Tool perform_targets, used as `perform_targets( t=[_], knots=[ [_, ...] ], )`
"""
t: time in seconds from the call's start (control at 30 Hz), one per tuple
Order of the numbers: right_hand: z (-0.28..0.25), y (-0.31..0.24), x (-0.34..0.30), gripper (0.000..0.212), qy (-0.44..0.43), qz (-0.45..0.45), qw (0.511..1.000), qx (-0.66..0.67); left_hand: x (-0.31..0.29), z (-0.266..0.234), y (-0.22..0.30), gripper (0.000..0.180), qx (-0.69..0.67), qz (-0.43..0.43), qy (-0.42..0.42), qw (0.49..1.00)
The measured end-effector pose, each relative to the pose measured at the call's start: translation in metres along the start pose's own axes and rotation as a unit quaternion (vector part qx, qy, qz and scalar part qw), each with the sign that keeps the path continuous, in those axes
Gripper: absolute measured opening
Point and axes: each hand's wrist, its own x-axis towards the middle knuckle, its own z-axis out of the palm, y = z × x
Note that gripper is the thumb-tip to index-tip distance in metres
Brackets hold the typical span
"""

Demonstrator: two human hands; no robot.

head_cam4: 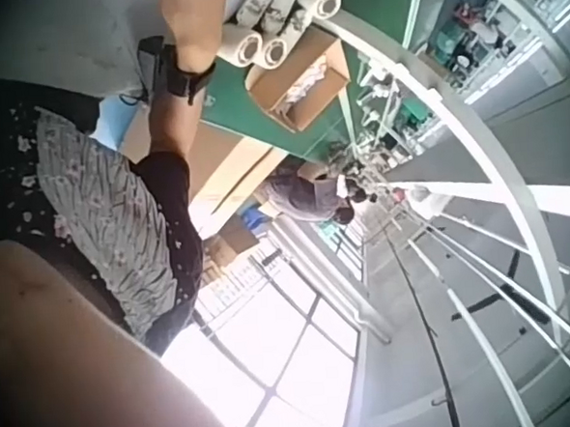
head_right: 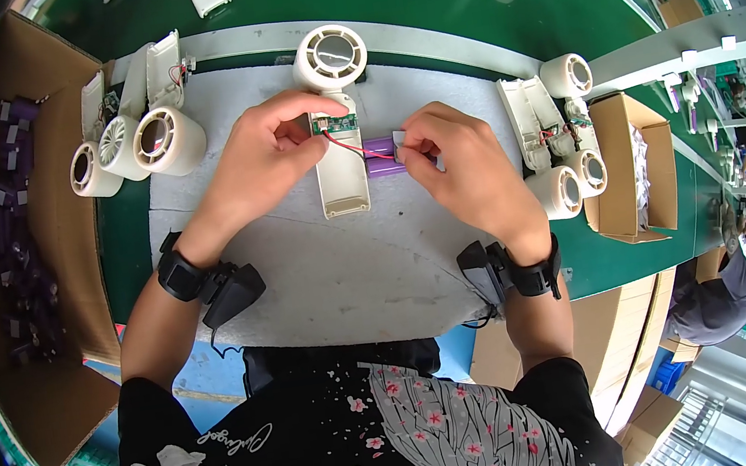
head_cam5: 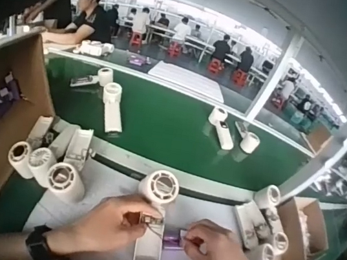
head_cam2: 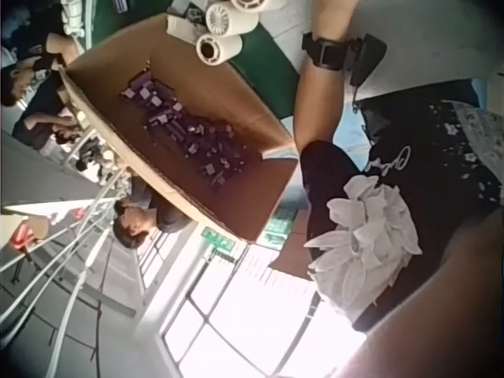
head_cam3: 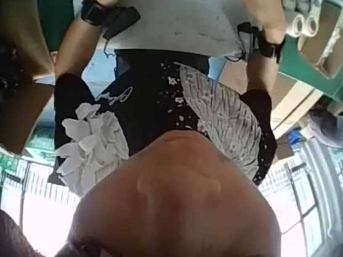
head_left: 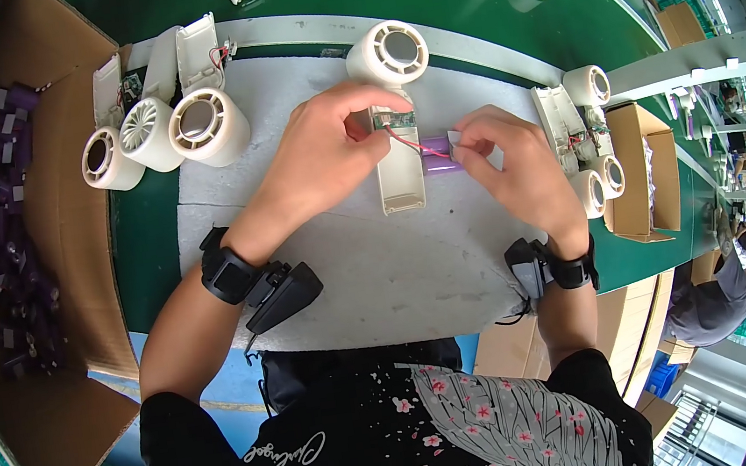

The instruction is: The person assembles a handheld fan by retrieving a battery and a circuit board, connecting the wires, and fitting the components into the fan housing. After testing the circuit, they insert a second battery and set the fan aside.

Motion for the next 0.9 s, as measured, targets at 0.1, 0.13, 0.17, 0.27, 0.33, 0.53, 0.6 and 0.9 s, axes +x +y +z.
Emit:
perform_targets(
  t=[0.1,0.13,0.17,0.27,0.33,0.53,0.6,0.9],
  knots=[
    [0.0,0.006,0.001,0.008,-0.002,-0.01,1.0,0.003,0.0,0.001,-0.001,0.03,0.005,0.007,-0.003,1.0],
    [0.0,0.007,0.001,0.008,-0.006,-0.017,1.0,0.005,-0.001,0.001,-0.001,0.03,0.007,0.009,0.001,1.0],
    [-0.002,0.009,0.002,0.008,-0.007,-0.018,1.0,0.005,-0.001,0.001,-0.002,0.029,0.009,0.011,0.006,1.0],
    [-0.012,0.015,0.001,0.006,0.036,0.005,0.999,0.009,-0.002,0.002,-0.001,0.029,0.014,0.013,0.014,1.0],
    [-0.022,0.017,0.0,0.006,0.069,0.03,0.997,0.027,-0.002,0.002,0.0,0.029,0.021,0.015,0.017,1.0],
    [-0.043,0.008,0.005,0.011,-0.127,0.248,0.95,0.143,0.0,0.001,-0.002,0.029,0.013,-0.008,0.018,1.0],
    [-0.03,0.019,0.013,0.016,0.035,0.205,0.958,0.197,0.001,0.0,0.0,0.028,0.025,-0.024,0.015,0.999],
    [0.007,0.015,0.007,0.046,0.017,-0.093,0.995,0.015,0.0,0.001,-0.002,0.029,0.016,-0.007,0.026,1.0]
  ],
)
